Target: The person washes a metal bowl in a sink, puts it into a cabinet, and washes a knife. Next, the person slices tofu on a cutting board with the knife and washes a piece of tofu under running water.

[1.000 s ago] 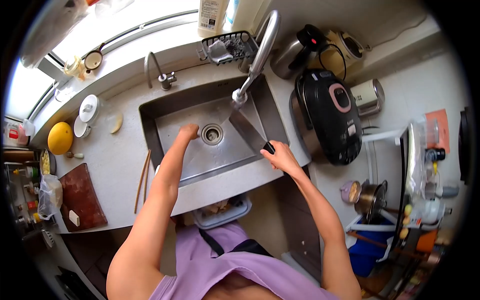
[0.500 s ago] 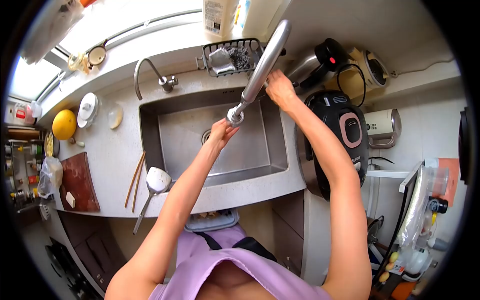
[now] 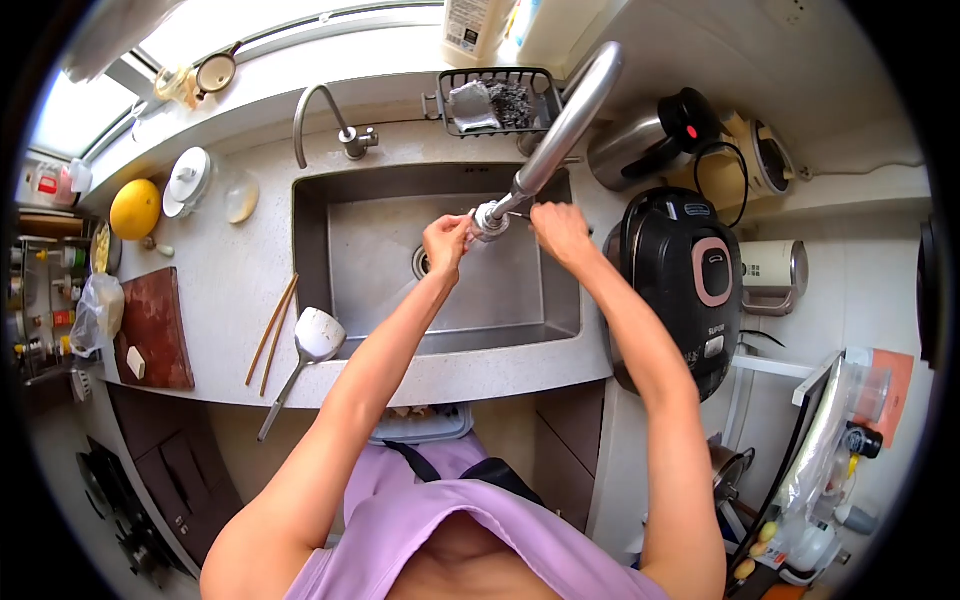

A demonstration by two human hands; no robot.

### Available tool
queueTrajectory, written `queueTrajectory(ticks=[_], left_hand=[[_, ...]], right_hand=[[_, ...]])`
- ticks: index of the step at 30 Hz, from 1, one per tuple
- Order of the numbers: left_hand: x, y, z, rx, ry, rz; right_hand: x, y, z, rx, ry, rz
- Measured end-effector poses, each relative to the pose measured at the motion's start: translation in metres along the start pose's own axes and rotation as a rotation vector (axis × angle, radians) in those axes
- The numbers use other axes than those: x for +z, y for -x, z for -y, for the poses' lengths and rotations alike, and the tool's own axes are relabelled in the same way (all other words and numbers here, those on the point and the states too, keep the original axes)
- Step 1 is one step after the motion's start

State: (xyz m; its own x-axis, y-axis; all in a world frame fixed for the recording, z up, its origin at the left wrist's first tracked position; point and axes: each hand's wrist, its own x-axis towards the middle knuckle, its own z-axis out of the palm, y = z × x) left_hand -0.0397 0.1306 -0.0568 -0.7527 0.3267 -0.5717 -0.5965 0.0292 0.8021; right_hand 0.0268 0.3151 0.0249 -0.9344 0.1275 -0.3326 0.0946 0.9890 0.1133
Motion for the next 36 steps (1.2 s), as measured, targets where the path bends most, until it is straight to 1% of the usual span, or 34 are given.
queueTrajectory(ticks=[2, 3, 4, 6, 7, 9, 10, 11, 12, 13, 14, 15, 16, 17, 18, 19, 20, 21, 23, 24, 25, 28, 29, 30, 31, 32, 34, 35, 36], left_hand=[[-0.002, 0.024, -0.020, 0.261, -0.436, -0.016], [-0.006, 0.020, -0.003, 0.456, -0.506, 0.026], [-0.012, 0.015, 0.015, 0.546, -0.571, 0.148], [-0.024, 0.013, 0.020, 0.725, -0.724, 0.481], [-0.030, 0.011, 0.025, 0.719, -0.722, 0.474], [-0.040, 0.005, 0.034, 0.743, -0.875, 0.479], [-0.056, -0.018, 0.048, 0.772, -1.088, 0.481], [-0.068, -0.015, 0.024, 0.754, -1.165, 0.467], [-0.087, -0.043, 0.045, 0.783, -1.170, 0.369], [-0.106, -0.062, 0.054, 0.747, -1.011, 0.287], [-0.118, -0.061, 0.048, 0.518, -1.193, 0.132], [-0.130, -0.068, 0.057, 0.503, -1.325, -0.109], [-0.127, -0.062, 0.049, 0.503, -1.319, -0.113], [-0.125, -0.050, 0.028, 0.717, -1.257, -0.148], [-0.122, -0.035, 0.006, 0.929, -1.188, -0.185], [-0.108, -0.014, -0.009, 1.037, -1.045, -0.036], [-0.094, -0.002, -0.012, 1.117, -1.002, 0.115], [-0.081, 0.004, -0.005, 1.107, -0.935, 0.326], [-0.052, 0.016, 0.002, 1.009, -1.028, 0.556], [-0.042, 0.020, 0.002, 0.793, -0.996, 0.679], [-0.042, 0.015, 0.006, 0.800, -1.010, 0.623], [-0.053, -0.006, 0.016, 0.832, -1.036, 0.413], [-0.070, -0.030, 0.036, 0.804, -0.966, 0.344], [-0.087, -0.052, 0.054, 0.775, -0.896, 0.277], [-0.098, -0.055, 0.045, 0.491, -1.184, 0.291], [-0.102, -0.060, 0.039, 0.189, -1.453, 0.293], [-0.089, -0.055, 0.059, 0.530, -0.953, 0.001], [-0.063, -0.043, 0.044, 0.293, -0.442, 0.083], [-0.040, -0.040, 0.043, 0.049, 0.116, 0.206]], right_hand=[[0.023, -0.008, 0.011, 0.210, -0.796, 0.315], [0.038, -0.009, 0.020, 0.231, -1.098, 0.378], [0.047, -0.010, 0.028, 0.258, -1.361, 0.514], [0.039, -0.001, 0.045, 0.356, -1.609, 0.630], [0.038, 0.002, 0.047, 0.352, -1.605, 0.639], [0.034, 0.012, 0.038, 0.379, -1.825, 0.837], [0.028, 0.020, 0.034, 0.387, -1.817, 0.835], [0.021, 0.027, 0.029, 0.377, -1.853, 0.838], [0.015, 0.034, 0.024, 0.369, -1.890, 0.842], [0.012, 0.039, 0.017, 0.348, -1.888, 0.828], [0.010, 0.041, 0.017, 0.354, -1.880, 0.828], [0.007, 0.042, 0.018, 0.264, -1.531, 0.624], [0.006, 0.042, 0.020, 0.173, -1.182, 0.426], [0.009, 0.044, 0.027, 0.005, -0.603, 0.084], [0.007, 0.042, 0.032, -0.001, -0.602, 0.082], [0.006, 0.039, 0.038, -0.087, -0.430, -0.018], [0.004, 0.036, 0.042, -0.175, -0.256, -0.119], [0.011, 0.030, 0.047, -0.193, -0.248, -0.116], [0.007, 0.028, 0.062, -0.204, -0.257, -0.127], [0.005, 0.031, 0.066, -0.201, -0.263, -0.132], [-0.001, 0.036, 0.068, -0.249, -0.271, -0.246], [-0.021, 0.049, 0.061, -0.232, -0.173, -0.186], [-0.019, 0.051, 0.054, -0.223, -0.166, -0.183], [-0.014, 0.053, 0.043, -0.255, -0.134, -0.245], [-0.012, 0.055, 0.030, -0.286, -0.100, -0.309], [-0.015, 0.054, 0.018, -0.279, -0.090, -0.310], [-0.023, 0.041, -0.008, -0.197, 0.142, -0.072], [-0.020, 0.030, -0.023, -0.226, 0.154, -0.131], [-0.018, 0.017, -0.036, -0.257, 0.166, -0.190]])
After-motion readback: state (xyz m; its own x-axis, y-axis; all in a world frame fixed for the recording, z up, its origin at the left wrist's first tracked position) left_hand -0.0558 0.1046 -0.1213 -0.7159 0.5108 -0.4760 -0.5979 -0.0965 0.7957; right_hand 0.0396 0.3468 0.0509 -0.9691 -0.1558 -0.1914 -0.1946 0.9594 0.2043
